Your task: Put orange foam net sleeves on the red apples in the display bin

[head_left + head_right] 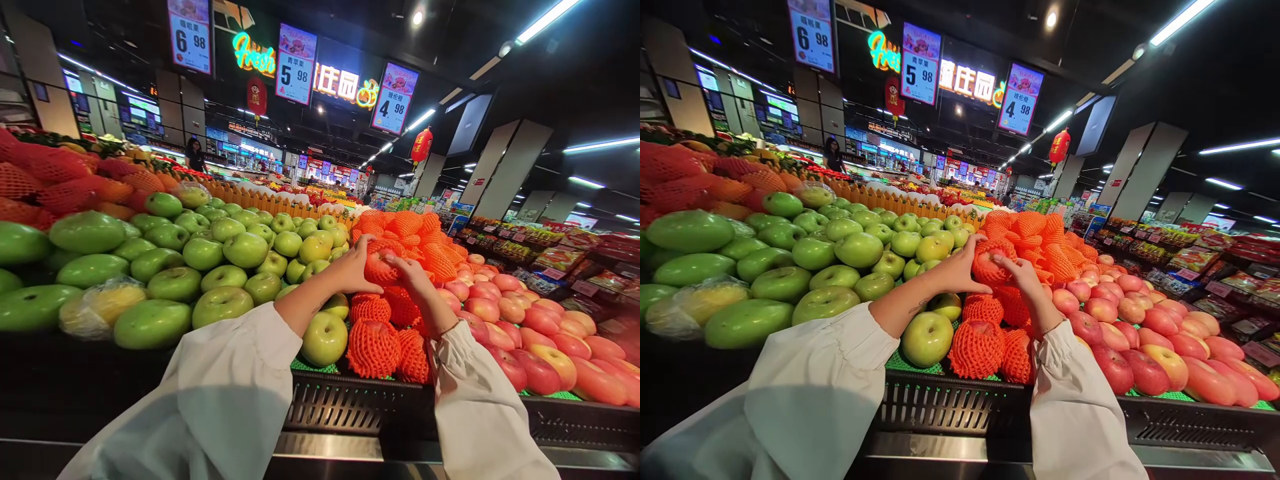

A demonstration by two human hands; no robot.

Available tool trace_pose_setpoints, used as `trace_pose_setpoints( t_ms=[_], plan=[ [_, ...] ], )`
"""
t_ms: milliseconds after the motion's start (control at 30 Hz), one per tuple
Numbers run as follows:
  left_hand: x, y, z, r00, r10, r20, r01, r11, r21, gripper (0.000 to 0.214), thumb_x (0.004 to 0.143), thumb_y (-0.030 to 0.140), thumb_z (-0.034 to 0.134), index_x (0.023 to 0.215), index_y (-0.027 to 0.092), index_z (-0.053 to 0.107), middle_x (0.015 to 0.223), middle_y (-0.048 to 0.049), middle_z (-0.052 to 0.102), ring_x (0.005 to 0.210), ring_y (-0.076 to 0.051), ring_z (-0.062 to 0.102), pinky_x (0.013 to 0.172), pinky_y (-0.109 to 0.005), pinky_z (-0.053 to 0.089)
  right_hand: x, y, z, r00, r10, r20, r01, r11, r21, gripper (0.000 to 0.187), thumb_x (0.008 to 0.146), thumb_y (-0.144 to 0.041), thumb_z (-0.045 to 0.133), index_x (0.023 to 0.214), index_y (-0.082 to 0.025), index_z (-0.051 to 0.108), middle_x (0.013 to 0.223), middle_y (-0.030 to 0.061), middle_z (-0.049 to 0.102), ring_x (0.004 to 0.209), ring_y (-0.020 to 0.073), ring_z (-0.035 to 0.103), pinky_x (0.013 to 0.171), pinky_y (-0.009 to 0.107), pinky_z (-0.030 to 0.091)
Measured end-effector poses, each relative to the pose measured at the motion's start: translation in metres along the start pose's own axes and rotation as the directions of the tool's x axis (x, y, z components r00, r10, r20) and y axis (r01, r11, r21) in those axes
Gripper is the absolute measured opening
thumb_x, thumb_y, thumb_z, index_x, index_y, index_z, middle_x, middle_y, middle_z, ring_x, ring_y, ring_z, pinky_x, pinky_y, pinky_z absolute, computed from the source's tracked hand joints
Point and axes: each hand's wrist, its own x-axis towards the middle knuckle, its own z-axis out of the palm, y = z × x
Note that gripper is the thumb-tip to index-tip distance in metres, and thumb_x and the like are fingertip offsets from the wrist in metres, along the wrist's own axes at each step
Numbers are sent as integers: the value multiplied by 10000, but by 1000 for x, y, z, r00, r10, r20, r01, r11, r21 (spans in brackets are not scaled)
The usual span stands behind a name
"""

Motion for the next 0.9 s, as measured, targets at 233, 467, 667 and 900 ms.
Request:
trace_pose_setpoints(
  t_ms=[233, 467, 667, 900],
  plan=[
    [0, 9, -9, 997, -45, -65, 56, 981, 186, 1091, 599, 325, 849, 1509, 200, 260, 1459, -219, 523, 1234, -404, 592, 961, -466, 505, -3, -15, -8, 999, 12, 46, -11, 1000, -20, 659, 645, -767, 751, 957, -187, 716, 966, 98, 746, 756, 195, 685, 622, 289, 563],
    [1, 5, -22, 964, 14, -267, 52, 969, 241, 1096, 627, 309, 842, 1537, 224, 237, 1479, -190, 508, 1345, -385, 507, 1047, -450, 442, 13, -40, -107, 841, -230, -489, 2, 907, -422, 507, 759, -627, 709, 945, -159, 647, 860, 95, 715, 685, 167, 666, 591, 264, 513],
    [1, 6, -18, 977, 46, -209, 10, 965, 261, 1137, 610, 282, 830, 1558, 202, 209, 1537, -196, 451, 1355, -393, 493, 1044, -463, 454, 18, -22, -119, 952, 51, -302, -304, 276, -912, 444, 680, -525, 805, 523, -183, 570, 496, 36, 524, 598, 221, 603, 592, 352, 477],
    [1, 2, -12, 992, 103, 74, -116, 976, 187, 1134, 562, 321, 841, 1541, 224, 276, 1450, -190, 549, 1269, -408, 567, 991, -446, 466, -1, -24, -69, 960, 98, -262, -270, 88, -959, 489, 677, -605, 792, 484, -222, 557, 573, 88, 589, 800, 325, 681, 713, 413, 495]
  ],
)
